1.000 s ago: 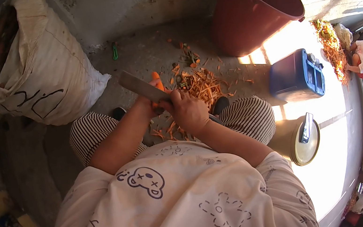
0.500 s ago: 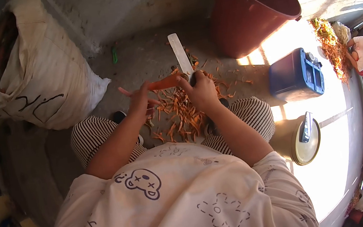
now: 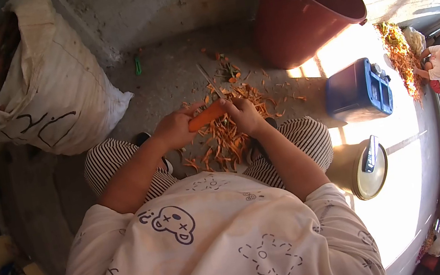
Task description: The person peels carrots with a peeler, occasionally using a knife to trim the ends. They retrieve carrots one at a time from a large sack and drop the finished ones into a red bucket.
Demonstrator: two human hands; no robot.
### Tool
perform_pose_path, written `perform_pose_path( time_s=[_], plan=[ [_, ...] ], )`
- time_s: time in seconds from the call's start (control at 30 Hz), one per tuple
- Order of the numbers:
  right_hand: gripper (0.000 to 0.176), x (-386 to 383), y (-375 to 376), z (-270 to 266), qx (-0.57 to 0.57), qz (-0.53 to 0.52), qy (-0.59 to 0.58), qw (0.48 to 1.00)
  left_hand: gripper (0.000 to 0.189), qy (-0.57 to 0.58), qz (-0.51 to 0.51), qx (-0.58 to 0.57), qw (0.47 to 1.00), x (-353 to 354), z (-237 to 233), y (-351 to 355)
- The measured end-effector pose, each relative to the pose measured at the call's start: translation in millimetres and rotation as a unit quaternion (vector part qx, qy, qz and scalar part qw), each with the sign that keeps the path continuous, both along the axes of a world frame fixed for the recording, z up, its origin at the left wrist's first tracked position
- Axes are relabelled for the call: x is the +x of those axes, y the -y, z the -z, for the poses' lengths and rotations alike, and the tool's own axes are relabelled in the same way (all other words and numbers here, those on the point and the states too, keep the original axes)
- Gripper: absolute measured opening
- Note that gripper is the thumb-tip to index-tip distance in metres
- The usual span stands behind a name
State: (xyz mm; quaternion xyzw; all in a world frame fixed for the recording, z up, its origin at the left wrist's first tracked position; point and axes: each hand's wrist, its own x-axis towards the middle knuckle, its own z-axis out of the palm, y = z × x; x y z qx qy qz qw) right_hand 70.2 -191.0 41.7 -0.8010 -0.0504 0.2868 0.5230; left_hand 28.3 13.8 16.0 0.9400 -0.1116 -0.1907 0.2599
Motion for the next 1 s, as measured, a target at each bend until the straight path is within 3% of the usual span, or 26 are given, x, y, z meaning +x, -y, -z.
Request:
perform_pose_path(
  time_s=[0.1,0.13,0.33,0.43,0.53,0.63,0.7,0.73,0.83,0.93,1.0],
  plan=[
    [0.056,0.7,-0.3,2.1,-0.009,-0.028,0.061,0.998,0.031,-0.153,0.019,-0.001,0.988,8.9,-8.0,-2.6],
    [0.056,1.0,-0.1,3.5,-0.013,-0.035,0.087,0.996,0.031,-0.154,0.025,-0.009,0.988,9.1,-10.0,-3.7],
    [0.058,5.7,-1.0,19.1,0.032,0.024,-0.056,0.998,0.039,-0.125,0.011,0.002,0.992,7.6,-8.7,-4.0],
    [0.062,-0.6,-6.5,15.4,0.130,0.151,-0.291,0.936,0.047,-0.083,-0.023,-0.002,0.996,2.0,-0.1,-2.2],
    [0.071,0.4,-4.5,12.1,0.160,0.194,-0.420,0.872,0.067,-0.065,-0.039,-0.002,0.997,-0.8,0.3,-0.8],
    [0.070,-2.3,-2.0,17.3,0.092,0.148,-0.302,0.937,0.077,-0.075,-0.021,-0.010,0.997,-2.0,-0.2,-4.8],
    [0.073,-3.8,-4.6,22.6,-0.025,0.082,-0.057,0.995,0.077,-0.071,-0.017,-0.020,0.997,-3.7,3.6,-5.6],
    [0.076,-4.2,-5.7,23.5,-0.083,0.046,0.069,0.993,0.077,-0.082,-0.025,-0.026,0.996,-4.2,-1.1,-4.1],
    [0.074,-0.1,-2.1,12.0,-0.145,-0.051,0.245,0.957,0.076,-0.087,-0.028,-0.054,0.994,-4.4,-12.0,-2.9],
    [0.082,1.7,-1.5,-12.4,-0.192,-0.121,0.246,0.942,0.077,-0.054,0.016,-0.089,0.994,-6.4,-10.8,-8.8],
    [0.078,0.9,-0.7,-18.2,-0.183,-0.134,0.288,0.930,0.078,-0.060,0.043,-0.087,0.993,-6.5,-11.9,-11.5]
  ],
)
